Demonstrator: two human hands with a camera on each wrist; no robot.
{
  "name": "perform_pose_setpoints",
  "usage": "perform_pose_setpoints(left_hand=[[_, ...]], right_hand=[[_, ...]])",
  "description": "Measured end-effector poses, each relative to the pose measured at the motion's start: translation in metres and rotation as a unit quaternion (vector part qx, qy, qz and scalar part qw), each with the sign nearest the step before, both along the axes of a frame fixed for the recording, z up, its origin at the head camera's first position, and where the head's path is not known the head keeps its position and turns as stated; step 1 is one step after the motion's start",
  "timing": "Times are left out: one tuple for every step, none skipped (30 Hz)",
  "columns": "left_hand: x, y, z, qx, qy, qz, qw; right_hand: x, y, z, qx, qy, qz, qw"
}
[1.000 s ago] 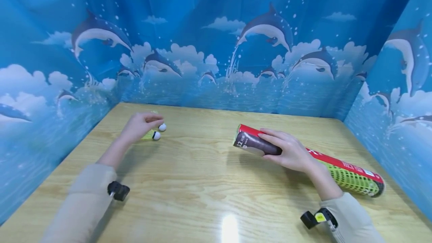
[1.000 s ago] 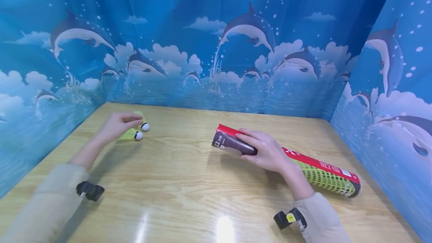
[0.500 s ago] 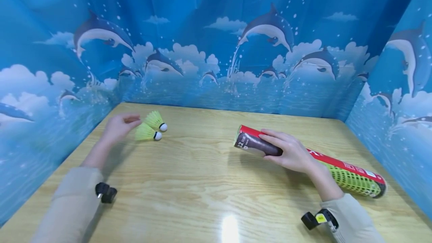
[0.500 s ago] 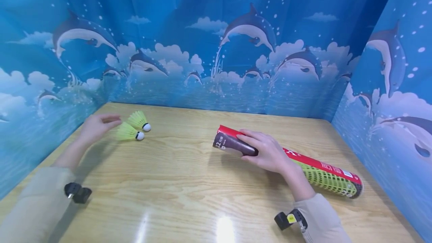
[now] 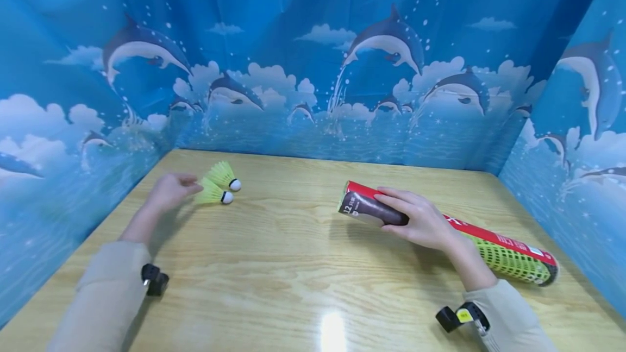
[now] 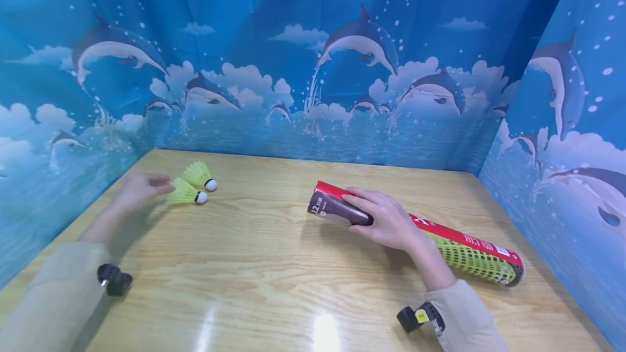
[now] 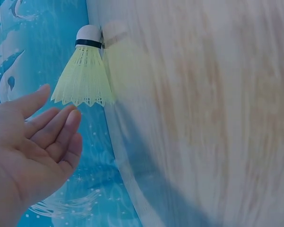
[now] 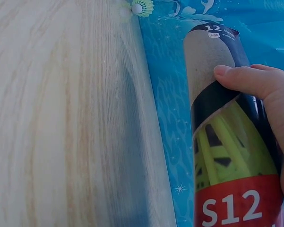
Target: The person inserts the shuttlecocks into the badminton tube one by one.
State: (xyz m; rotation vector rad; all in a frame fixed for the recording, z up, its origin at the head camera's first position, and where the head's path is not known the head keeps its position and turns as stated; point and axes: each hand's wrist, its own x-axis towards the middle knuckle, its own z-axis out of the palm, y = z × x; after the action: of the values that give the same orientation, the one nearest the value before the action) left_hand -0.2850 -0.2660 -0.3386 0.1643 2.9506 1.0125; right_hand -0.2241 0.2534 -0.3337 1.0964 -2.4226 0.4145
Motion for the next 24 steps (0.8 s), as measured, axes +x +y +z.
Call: perform_pose_setpoints(left_hand=[[-0.001, 0.0, -0.001, -0.007, -0.001, -0.001, 1.0], [-0.001, 0.001, -0.001, -0.012, -0.005, -0.001, 0.9999], [-0.001, 0.002, -0.001, -0.018, -0.008, -0.003, 0.9998], [-0.001, 0.002, -0.002, -0.022, -0.011, -0.004, 0.9997], [-0.001, 0.003, -0.002, -0.027, -0.012, -0.005, 0.9996], [-0.002, 0.003, -0.003, -0.029, -0.012, -0.006, 0.9995], [-0.002, 0.003, -0.004, -0.031, -0.012, -0.007, 0.9994], [-0.003, 0.003, -0.004, -0.032, -0.011, -0.008, 0.9994], [-0.004, 0.002, -0.006, -0.032, -0.008, -0.011, 0.9994], [-0.006, 0.0, -0.009, -0.035, 0.004, -0.013, 0.9993], [-0.007, 0.0, -0.01, -0.035, 0.008, -0.016, 0.9992], [-0.008, -0.001, -0.011, -0.033, 0.013, -0.018, 0.9992], [-0.008, -0.001, -0.012, -0.032, 0.017, -0.022, 0.9991], [-0.007, 0.0, -0.012, -0.03, 0.017, -0.023, 0.9992], [-0.007, 0.0, -0.012, -0.03, 0.017, -0.025, 0.9991], [-0.006, 0.001, -0.011, -0.032, 0.019, -0.026, 0.999], [-0.004, 0.003, -0.01, -0.029, 0.011, -0.029, 0.9991], [-0.004, 0.004, -0.009, -0.029, 0.011, -0.03, 0.9991], [-0.003, 0.005, -0.008, -0.029, 0.01, -0.031, 0.999], [-0.002, 0.006, -0.008, -0.031, 0.009, -0.032, 0.999], [-0.002, 0.006, -0.007, -0.031, 0.01, -0.036, 0.9988], [-0.002, 0.007, -0.007, -0.032, 0.012, -0.039, 0.9987], [-0.002, 0.008, -0.006, -0.032, 0.01, -0.042, 0.9986], [-0.001, 0.009, -0.005, -0.032, 0.007, -0.043, 0.9985]], right_hand=[[0.0, 0.0, 0.0, 0.0, 0.001, 0.0, 1.0], [0.0, 0.0, 0.0, 0.0, 0.001, 0.001, 1.0], [0.0, 0.0, -0.001, 0.0, 0.002, 0.002, 1.0], [-0.001, 0.0, -0.001, 0.001, 0.003, 0.002, 1.0], [-0.001, 0.001, -0.001, 0.002, 0.003, 0.003, 1.0], [-0.001, 0.001, -0.001, 0.001, 0.003, 0.003, 1.0], [-0.001, 0.001, -0.002, 0.001, 0.003, 0.004, 1.0], [-0.001, 0.001, -0.002, 0.001, 0.003, 0.004, 1.0], [-0.001, 0.001, -0.002, 0.001, 0.003, 0.004, 1.0], [-0.001, 0.001, -0.002, 0.0, 0.003, 0.005, 1.0], [-0.001, 0.002, -0.002, 0.0, 0.003, 0.004, 1.0], [-0.001, 0.002, -0.003, 0.0, 0.004, 0.004, 1.0], [-0.001, 0.002, -0.003, 0.001, 0.004, 0.002, 1.0], [-0.001, 0.002, -0.003, 0.001, 0.005, 0.001, 1.0], [-0.001, 0.002, -0.004, 0.001, 0.005, 0.001, 1.0], [-0.001, 0.002, -0.004, 0.001, 0.005, 0.0, 1.0], [-0.001, 0.003, -0.004, 0.001, 0.006, 0.0, 1.0], [-0.002, 0.003, -0.004, 0.001, 0.006, 0.0, 1.0], [-0.002, 0.003, -0.004, 0.001, 0.006, 0.0, 1.0], [-0.002, 0.003, -0.004, 0.001, 0.005, 0.001, 1.0], [-0.002, 0.003, -0.004, 0.0, 0.004, 0.002, 1.0], [-0.002, 0.003, -0.004, 0.0, 0.004, 0.002, 1.0], [-0.002, 0.004, -0.003, 0.0, 0.003, 0.002, 1.0], [-0.002, 0.004, -0.003, 0.0, 0.003, 0.002, 1.0]])
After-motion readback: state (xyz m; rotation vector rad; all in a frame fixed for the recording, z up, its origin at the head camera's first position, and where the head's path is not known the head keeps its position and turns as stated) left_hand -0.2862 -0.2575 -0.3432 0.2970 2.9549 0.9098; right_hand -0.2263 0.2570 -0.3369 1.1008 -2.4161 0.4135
